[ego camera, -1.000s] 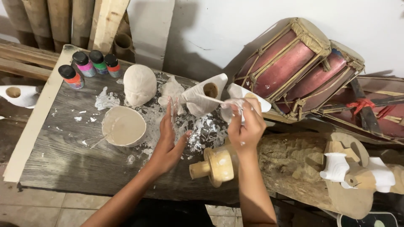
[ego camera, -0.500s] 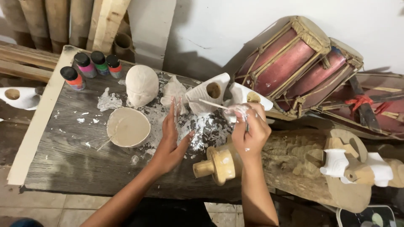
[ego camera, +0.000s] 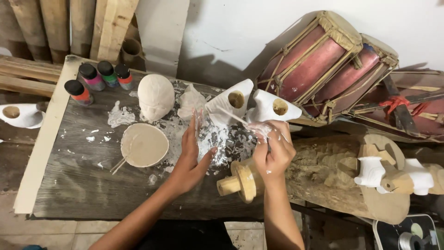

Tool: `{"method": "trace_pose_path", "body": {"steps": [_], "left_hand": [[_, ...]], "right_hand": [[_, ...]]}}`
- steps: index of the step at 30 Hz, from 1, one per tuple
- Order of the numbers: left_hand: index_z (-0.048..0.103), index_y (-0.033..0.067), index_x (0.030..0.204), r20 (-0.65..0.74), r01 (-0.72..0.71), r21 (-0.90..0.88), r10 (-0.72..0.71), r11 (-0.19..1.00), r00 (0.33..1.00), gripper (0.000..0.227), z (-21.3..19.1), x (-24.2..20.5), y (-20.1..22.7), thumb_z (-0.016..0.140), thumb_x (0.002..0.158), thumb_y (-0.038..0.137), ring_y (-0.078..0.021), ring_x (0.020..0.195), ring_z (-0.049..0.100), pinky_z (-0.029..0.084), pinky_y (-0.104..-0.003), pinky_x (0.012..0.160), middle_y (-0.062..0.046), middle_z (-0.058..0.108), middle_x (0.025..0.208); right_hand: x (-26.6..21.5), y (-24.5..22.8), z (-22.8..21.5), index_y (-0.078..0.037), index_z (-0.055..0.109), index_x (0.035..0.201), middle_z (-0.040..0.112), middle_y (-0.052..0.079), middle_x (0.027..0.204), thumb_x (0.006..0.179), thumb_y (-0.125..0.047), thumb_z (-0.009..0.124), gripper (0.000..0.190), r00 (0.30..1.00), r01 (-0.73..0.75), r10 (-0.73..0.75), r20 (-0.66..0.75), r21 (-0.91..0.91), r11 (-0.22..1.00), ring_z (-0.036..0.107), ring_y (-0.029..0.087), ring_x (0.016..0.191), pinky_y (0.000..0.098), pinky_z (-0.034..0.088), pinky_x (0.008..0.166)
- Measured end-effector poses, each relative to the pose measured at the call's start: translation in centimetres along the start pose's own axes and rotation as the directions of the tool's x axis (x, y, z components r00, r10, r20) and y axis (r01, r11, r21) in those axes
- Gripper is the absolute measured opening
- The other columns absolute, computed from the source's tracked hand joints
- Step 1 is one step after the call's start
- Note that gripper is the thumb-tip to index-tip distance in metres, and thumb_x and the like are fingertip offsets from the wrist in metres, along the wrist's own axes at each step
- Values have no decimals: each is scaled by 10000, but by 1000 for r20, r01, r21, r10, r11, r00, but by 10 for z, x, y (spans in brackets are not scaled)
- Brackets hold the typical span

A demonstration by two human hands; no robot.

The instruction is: Cleaning and refining plaster molds on a workbench using hands and a small tool

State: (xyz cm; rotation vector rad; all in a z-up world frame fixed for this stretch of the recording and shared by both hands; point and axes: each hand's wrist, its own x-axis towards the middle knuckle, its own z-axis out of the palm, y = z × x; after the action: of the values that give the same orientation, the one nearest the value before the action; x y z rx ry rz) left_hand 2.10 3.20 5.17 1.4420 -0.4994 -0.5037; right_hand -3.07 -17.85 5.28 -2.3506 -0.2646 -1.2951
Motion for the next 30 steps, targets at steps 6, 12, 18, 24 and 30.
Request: {"method": "trace_pose_path", "body": {"steps": [6, 12, 18, 24, 30], "left_hand": [[-88, -32, 1597, 23, -24, -28, 25, 999, 999, 883, -2, 2, -23, 533, 975, 42, -633, 1476, 1, 53, -772, 1115, -473, 77, 1529], [-115, -62, 1580, 61, -56, -47, 59, 997, 996, 874, -6, -1, -28, 509, 972, 9, -636, 1472, -35, 37, -756, 1126, -469, 29, 1545], [-142, -72, 1571, 98, -94, -61, 100, 994, 990, 879, -12, 3, -22, 495, 966, -32, -598, 1493, -51, 9, -696, 1168, -440, 14, 1570], [-135, -87, 1565, 124, -46, -80, 56, 996, 991, 870, -15, 4, -14, 486, 960, -26, -587, 1496, -57, 3, -683, 1182, -451, -24, 1570], [-159, -33, 1585, 157, -61, -74, 72, 995, 985, 879, -14, 3, -30, 488, 995, 51, -560, 1506, -110, -19, -670, 1184, -399, -45, 1609]], "right_hand": [[-18, 10, 14, -11, 737, 839, 757, 84, 811, 952, -14, 563, 207, 1000, 0, -1, 24, 25, 1000, 659, 332, 720, 439, 529, 723], [-16, -18, 5, -36, 754, 845, 768, 65, 815, 998, -115, 591, 237, 997, -78, 77, -14, -40, 996, 650, 319, 704, 412, 534, 721], [-9, -31, 16, -17, 742, 851, 770, 79, 841, 996, -81, 601, 212, 999, -12, 11, -54, -37, 999, 639, 313, 690, 410, 555, 723], [-14, -37, 18, -17, 697, 802, 771, 75, 835, 1001, -64, 612, 222, 998, -22, 18, -67, -64, 998, 629, 297, 676, 392, 553, 717], [2, -45, 18, -23, 737, 835, 768, 68, 827, 1011, -113, 613, 233, 996, -41, 32, -85, -105, 994, 639, 311, 685, 395, 565, 731]]}}
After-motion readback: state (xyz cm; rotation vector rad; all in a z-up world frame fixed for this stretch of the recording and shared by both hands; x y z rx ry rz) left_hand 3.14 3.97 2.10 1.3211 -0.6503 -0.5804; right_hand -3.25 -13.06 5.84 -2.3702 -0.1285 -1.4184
